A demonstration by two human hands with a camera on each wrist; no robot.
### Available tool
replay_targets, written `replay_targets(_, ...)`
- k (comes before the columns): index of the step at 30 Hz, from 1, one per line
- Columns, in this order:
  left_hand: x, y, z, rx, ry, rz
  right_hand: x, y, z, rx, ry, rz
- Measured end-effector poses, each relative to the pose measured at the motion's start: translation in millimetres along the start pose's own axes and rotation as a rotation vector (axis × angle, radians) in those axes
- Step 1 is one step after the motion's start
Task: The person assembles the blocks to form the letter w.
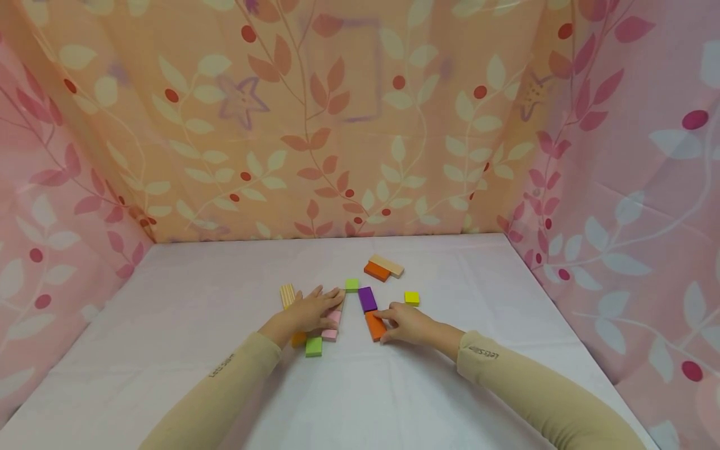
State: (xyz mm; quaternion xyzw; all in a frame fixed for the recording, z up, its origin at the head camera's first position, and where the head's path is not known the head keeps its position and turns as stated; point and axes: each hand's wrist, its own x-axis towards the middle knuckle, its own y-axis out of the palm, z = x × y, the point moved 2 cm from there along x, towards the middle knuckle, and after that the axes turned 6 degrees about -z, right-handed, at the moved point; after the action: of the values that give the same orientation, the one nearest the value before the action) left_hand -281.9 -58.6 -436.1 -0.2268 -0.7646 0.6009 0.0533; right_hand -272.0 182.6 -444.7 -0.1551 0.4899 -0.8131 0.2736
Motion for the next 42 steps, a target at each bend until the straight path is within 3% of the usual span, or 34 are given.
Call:
replay_targets(19, 7.0, 5.1, 4.9, 0.021, 0.014, -0.005, 2.9, -2, 3, 0.016, 0.052, 0.011)
replay_targets(25, 5.6, 1.7, 2.0, 0.042, 0.017, -0.001, 1.4, -8, -1, 0.078, 0.022, 0.02)
replay_targets(30, 4.8, -2.4, -1.9, 0.1, 0.033, -0.009, -1.8, -22, -12, 0.106, 0.003, -0.018)
replay_targets(36, 4.2, -4.1, -4.5, 0.148, 0.063, -0.019, -9.0, -42, -33, 0.093, 0.126, -0.094)
replay_targets(42, 5.0, -6.0, -19.4, 0.012, 0.049, -0.05, -12.8, -50, -53, 0.035, 0.212, -0.111)
